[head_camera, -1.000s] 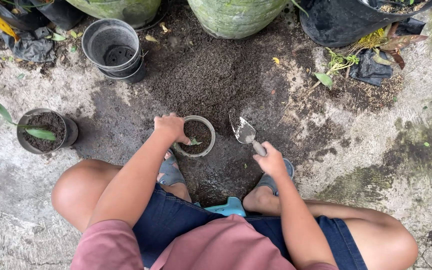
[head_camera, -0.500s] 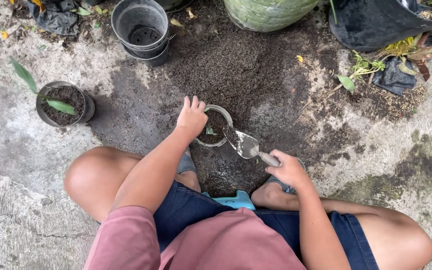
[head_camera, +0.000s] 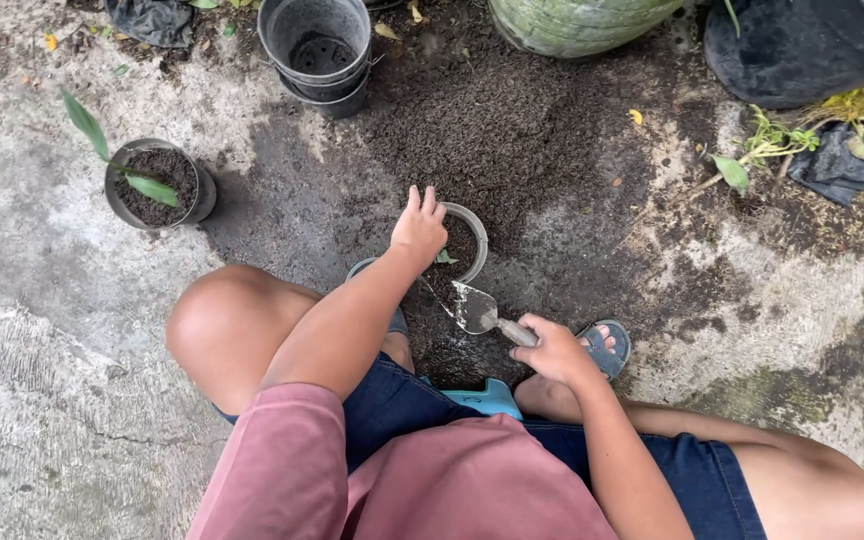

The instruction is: Firming the soil around a small plant in a pot using a hand trowel to ensure it is securely planted.

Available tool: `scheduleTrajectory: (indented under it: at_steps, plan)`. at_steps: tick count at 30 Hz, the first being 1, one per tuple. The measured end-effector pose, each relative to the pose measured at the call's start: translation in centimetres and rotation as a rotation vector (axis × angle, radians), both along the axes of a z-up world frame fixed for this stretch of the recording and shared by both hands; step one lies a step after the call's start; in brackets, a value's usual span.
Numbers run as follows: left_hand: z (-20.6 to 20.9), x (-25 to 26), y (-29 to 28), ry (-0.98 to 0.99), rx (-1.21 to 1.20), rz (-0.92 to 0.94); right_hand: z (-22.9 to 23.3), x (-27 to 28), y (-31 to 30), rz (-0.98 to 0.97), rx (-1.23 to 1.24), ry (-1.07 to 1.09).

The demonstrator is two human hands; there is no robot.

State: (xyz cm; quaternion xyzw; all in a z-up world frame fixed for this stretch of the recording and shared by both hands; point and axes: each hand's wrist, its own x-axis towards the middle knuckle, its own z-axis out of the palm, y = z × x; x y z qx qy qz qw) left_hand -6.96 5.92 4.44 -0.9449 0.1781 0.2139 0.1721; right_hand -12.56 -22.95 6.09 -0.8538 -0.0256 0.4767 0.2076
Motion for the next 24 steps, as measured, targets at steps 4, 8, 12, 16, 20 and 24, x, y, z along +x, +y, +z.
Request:
scheduleTrajectory:
  at_steps: [4,8,12,16,20,24]
  plan:
    - [-0.2,0.5,-0.3,0.042,-0.018,0.034,1.5,0.5,1.9,-0.004,0.024,0.004]
    - [-2.7,1.2,-0.8,0.043,-0.125,0.077,3.3,1.0,3.9,-0.008,0.002,0.054]
    - [0.2,2.3,-0.5,0.052,-0.067,0.053,5.1,1.5,6.2,-0.046,0.022,0.086]
    - [1.6,3.1,-0.6,0.009,-0.007,0.026,5.8,1.8,7.7,-0.034,0.017,0.094]
    - [3.2,3.1,-0.5,-0.061,0.059,-0.077,5.4,2.1,8.6,-0.106,0.09,0.143]
    - [8.0,2.8,-0.4,-0.074,0.169,-0.054,5.3,2.3,9.1,-0.111,0.079,0.103]
